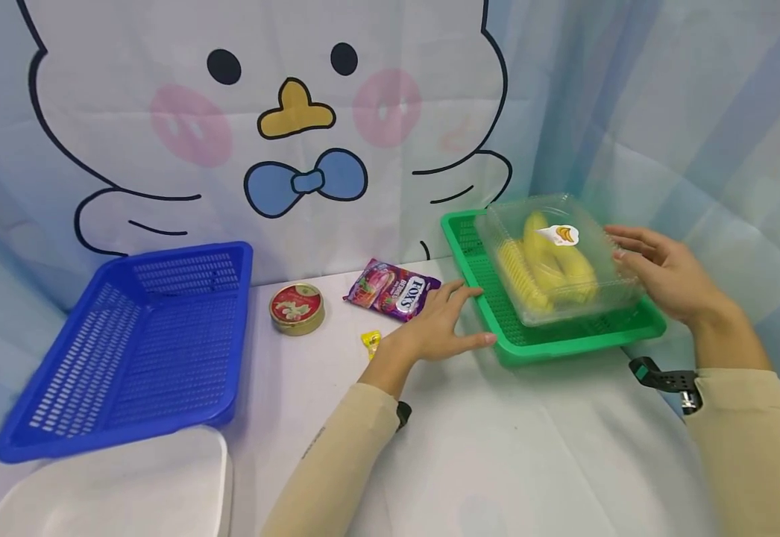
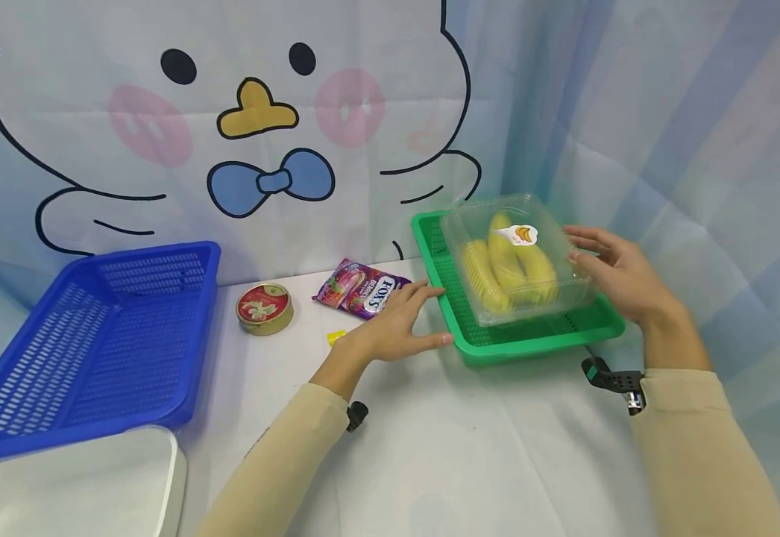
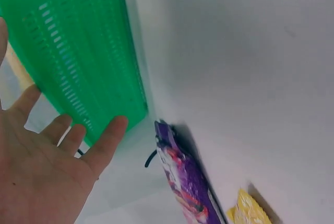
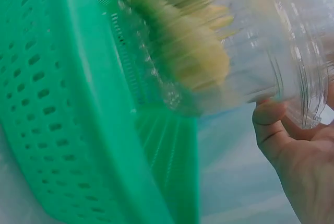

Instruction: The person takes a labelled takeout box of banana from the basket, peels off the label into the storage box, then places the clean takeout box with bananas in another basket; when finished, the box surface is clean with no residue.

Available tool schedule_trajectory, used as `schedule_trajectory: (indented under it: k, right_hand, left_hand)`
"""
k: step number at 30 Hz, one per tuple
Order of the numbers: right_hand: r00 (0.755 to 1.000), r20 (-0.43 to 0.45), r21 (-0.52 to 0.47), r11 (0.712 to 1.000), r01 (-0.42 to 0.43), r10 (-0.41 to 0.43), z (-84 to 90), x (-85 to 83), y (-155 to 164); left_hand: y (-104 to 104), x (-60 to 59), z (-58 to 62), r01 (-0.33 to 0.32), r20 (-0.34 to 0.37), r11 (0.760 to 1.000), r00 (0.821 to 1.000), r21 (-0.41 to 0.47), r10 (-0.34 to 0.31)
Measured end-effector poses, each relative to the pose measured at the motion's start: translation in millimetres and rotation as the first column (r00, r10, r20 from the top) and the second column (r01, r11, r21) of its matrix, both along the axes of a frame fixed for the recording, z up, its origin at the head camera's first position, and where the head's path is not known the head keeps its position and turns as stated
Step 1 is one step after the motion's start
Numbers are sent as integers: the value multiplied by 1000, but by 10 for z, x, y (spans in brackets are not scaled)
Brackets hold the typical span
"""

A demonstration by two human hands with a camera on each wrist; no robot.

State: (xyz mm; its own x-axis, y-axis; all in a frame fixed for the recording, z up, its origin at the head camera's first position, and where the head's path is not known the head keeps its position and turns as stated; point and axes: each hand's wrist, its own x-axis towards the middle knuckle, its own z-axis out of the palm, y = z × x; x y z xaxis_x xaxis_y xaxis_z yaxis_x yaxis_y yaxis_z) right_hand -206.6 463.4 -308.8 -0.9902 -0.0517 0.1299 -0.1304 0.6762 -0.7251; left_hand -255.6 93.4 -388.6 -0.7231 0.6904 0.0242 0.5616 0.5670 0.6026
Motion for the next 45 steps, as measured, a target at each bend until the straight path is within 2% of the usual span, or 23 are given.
schedule_trajectory:
  k: [5,10,13,16,18,20,23,25,28,31,33,35,39,42,45]
  right_hand:
    - [1000,9,-24,999,-21,21,39,36,-45]
    - [996,-19,2,996,-86,86,108,50,-202]
    - [991,-37,-3,992,-130,129,156,35,-322]
    - [984,-40,-44,983,-177,175,195,21,-443]
    - [976,-43,-89,972,-218,215,207,12,-515]
    - [966,-47,-117,959,-259,256,215,5,-584]
    - [952,-50,-120,944,-306,303,214,-12,-680]
    - [943,-41,-115,936,-332,330,201,-31,-749]
    - [923,-29,-144,912,-385,385,152,-71,-850]
    - [897,-28,-187,879,-439,442,85,-115,-937]
    - [881,-25,-213,859,-466,472,49,-142,-992]
    - [866,-22,-227,841,-490,499,28,-165,-1042]
    - [858,-1,-201,841,-503,513,29,-198,-1154]
    - [846,3,-198,830,-522,533,33,-222,-1244]
    - [814,-4,-232,792,-565,580,24,-259,-1319]
  left_hand:
    - [-152,-38,-15,-18,-13,1000,1000,2,18]
    - [-392,-94,-7,-46,-21,998,999,36,47]
    - [-542,-130,33,-86,10,992,996,93,85]
    - [-674,-174,91,-140,62,971,989,191,131]
    - [-750,-199,137,-184,129,943,980,276,153]
    - [-812,-228,190,-216,220,898,966,384,138]
    - [-890,-250,278,-266,343,822,935,504,93]
    - [-933,-260,328,-281,389,781,920,558,53]
    - [-1005,-252,383,-295,437,740,899,604,2]
    - [-1080,-246,409,-315,484,720,874,618,-33]
    - [-1132,-252,417,-323,508,714,860,621,-53]
    - [-1177,-266,418,-325,528,721,847,612,-66]
    - [-1255,-286,406,-282,550,741,824,609,-139]
    - [-1312,-282,399,-237,544,762,820,603,-176]
    - [-1377,-270,402,-206,534,781,825,590,-185]
